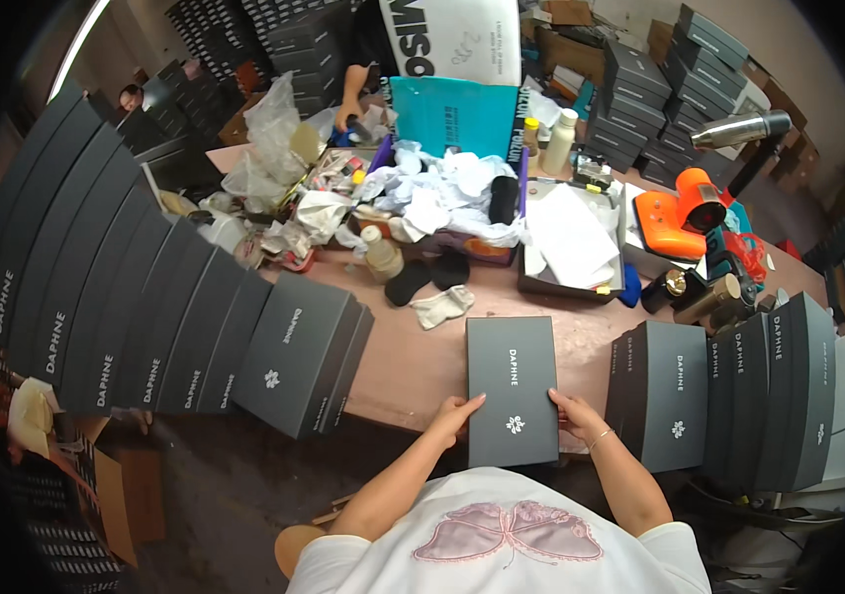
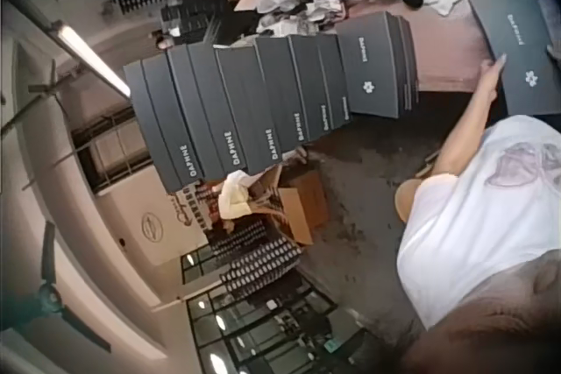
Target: Packaging high-heeled shoes into boxes and preparing them for shipment.
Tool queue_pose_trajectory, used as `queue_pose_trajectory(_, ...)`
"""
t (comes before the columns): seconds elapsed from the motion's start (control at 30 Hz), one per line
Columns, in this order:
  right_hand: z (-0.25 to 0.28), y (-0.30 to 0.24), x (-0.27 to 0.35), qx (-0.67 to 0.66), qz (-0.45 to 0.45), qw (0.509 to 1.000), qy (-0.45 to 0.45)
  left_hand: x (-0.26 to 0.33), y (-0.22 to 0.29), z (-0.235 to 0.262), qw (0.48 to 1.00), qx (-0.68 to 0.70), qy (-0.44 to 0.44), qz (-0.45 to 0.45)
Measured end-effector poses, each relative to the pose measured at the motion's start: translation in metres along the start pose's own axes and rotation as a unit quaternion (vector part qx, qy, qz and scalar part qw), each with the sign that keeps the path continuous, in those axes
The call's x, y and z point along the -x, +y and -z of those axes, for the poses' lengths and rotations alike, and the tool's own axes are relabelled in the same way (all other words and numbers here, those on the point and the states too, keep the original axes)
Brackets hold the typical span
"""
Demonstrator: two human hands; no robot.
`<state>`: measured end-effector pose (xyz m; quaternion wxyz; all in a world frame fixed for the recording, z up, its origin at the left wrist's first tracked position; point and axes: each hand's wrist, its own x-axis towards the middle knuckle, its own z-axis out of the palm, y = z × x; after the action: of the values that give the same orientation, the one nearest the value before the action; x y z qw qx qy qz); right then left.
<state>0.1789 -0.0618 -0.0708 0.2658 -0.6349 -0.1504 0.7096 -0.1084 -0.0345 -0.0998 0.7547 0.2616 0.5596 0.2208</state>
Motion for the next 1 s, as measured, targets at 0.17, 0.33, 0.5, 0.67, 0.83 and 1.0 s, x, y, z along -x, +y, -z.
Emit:
queue_pose_trajectory(0.17, 0.06, 0.006, 0.018, -0.186, 0.098, 0.972, -0.104, 0.003, 0.046, -0.033, 0.982, 0.157, -0.104, 0.024)
queue_pose_trajectory(0.33, -0.061, -0.012, 0.074, -0.146, 0.231, 0.962, 0.013, -0.012, 0.035, 0.029, 0.961, -0.168, 0.076, -0.205)
queue_pose_trajectory(0.5, -0.119, -0.016, 0.075, 0.414, 0.478, 0.773, -0.049, 0.049, 0.103, 0.079, 0.958, -0.052, 0.143, -0.242)
queue_pose_trajectory(0.67, -0.03, 0.003, 0.033, 0.617, 0.292, 0.682, 0.262, 0.049, 0.104, 0.04, 0.755, -0.447, 0.191, -0.44)
queue_pose_trajectory(0.83, -0.045, -0.029, 0.064, 0.51, 0.297, 0.771, 0.241, 0.077, 0.087, -0.044, 0.819, -0.403, -0.331, -0.238)
queue_pose_trajectory(1.0, -0.171, -0.056, 0.041, 0.377, 0.513, 0.769, 0.058, 0.041, 0.025, -0.09, 0.736, -0.332, -0.562, -0.18)
